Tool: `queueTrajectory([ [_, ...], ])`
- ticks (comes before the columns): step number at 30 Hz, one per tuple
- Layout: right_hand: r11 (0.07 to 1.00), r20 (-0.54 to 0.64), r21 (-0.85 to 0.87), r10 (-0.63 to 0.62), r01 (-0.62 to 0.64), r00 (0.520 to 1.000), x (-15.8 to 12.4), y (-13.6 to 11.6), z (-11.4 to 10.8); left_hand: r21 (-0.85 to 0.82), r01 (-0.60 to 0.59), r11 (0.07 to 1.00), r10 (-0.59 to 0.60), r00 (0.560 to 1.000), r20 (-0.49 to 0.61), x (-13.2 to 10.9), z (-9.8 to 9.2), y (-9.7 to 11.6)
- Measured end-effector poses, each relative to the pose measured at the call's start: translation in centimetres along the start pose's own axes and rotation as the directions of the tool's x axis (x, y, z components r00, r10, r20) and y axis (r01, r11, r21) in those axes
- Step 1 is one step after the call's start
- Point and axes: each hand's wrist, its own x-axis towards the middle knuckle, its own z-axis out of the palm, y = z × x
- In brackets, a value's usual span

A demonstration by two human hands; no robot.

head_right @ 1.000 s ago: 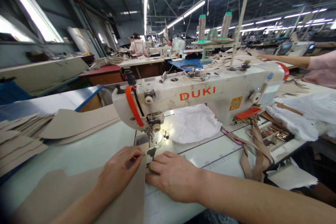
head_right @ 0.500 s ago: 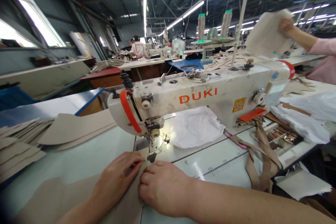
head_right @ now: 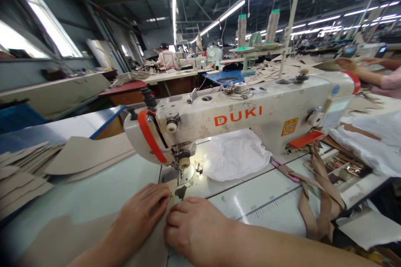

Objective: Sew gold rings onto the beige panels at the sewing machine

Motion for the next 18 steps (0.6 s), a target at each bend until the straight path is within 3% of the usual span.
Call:
queueTrajectory([
  [18, 1.000, -0.006, 0.008, 0.016, -0.016, 1.000, 0.05, 0.08, -0.02, 0.016, -0.034, 0.999, 0.034, 0.998, -0.049, 0.19, 0.02, -0.05],
])
